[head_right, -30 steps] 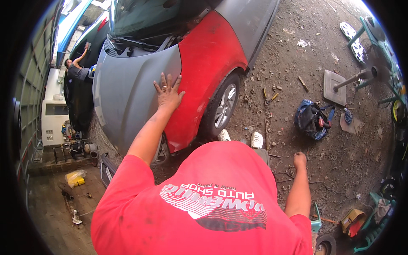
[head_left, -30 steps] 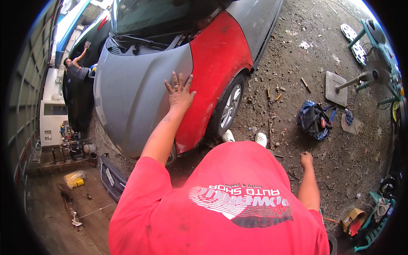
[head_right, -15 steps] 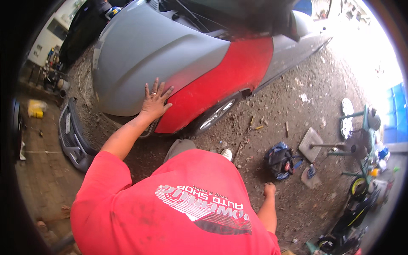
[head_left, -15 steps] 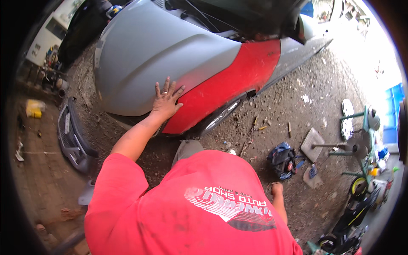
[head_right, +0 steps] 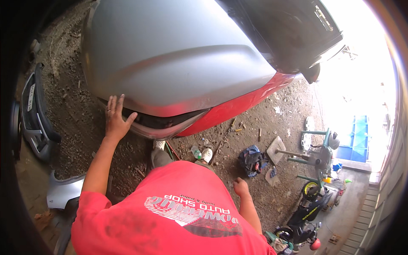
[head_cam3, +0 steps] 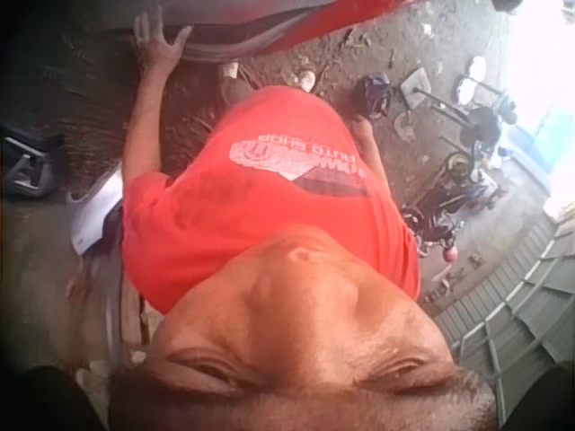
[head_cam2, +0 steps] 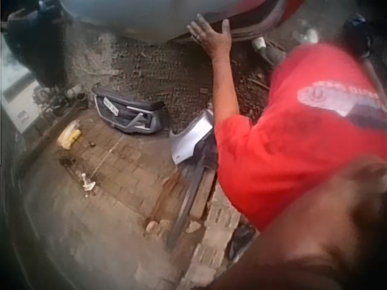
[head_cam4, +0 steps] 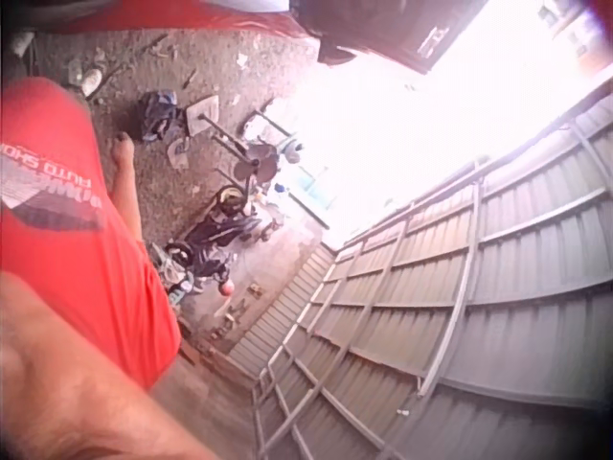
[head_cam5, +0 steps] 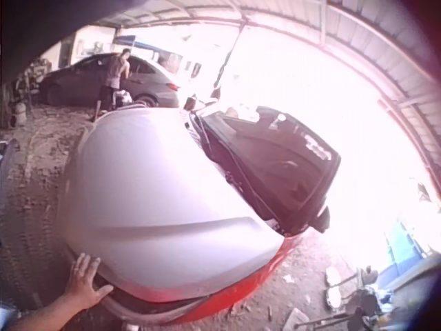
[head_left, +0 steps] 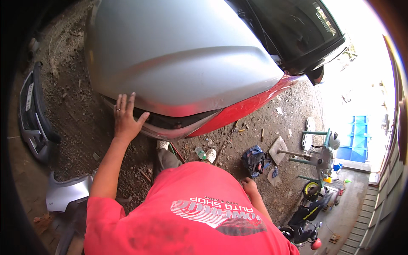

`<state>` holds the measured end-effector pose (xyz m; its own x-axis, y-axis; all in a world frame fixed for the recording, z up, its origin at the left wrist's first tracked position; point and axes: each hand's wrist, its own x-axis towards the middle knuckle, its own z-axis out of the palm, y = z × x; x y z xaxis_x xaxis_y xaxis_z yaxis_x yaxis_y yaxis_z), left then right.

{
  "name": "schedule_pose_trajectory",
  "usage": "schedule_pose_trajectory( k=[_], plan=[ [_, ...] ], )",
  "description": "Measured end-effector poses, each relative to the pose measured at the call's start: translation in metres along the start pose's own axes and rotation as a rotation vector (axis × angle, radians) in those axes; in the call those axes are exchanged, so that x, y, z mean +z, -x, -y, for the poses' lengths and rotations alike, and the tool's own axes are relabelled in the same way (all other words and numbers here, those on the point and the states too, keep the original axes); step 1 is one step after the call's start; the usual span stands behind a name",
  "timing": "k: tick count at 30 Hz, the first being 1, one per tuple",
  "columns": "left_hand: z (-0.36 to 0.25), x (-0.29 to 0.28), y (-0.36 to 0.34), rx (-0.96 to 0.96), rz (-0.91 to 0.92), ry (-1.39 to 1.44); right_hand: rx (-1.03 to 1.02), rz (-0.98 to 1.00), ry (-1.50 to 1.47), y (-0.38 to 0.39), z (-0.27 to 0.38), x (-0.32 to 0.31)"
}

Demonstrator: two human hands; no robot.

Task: The person uses a T-handle wrench to tighten a bolt on the red car's fender near the headlight, then presses down on a new silver hood panel to align it with the front fender and headlight assembly.

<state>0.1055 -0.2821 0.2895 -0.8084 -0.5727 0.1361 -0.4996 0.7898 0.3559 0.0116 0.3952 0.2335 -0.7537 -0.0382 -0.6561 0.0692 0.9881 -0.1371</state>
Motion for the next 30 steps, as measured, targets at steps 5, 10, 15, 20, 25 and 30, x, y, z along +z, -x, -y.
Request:
schedule_pose_trajectory(
  k=[5,10,15,20,25,30],
  plan=[
    [0.059,0.002,0.023,-0.072,-0.007,0.116,-0.237,0.01,-0.019,0.034,0.142,-0.048],
    [0.083,0.009,0.035,-0.097,0.015,0.201,-0.269,-0.039,0.02,0.045,0.216,-0.078],
    [0.091,0.011,0.039,-0.072,0.042,0.267,-0.361,-0.169,0.102,0.046,0.183,-0.065],
    [0.097,0.008,0.047,-0.019,0.082,0.267,-0.085,-0.101,-0.029,0.09,0.131,-0.015],
    [0.092,0.001,0.061,0.131,0.182,0.237,0.208,-0.124,-0.225,0.147,0.054,0.077],
    [0.096,-0.014,0.092,0.273,0.368,0.212,0.427,-0.009,-0.393,0.226,0.066,0.166]
  ],
)
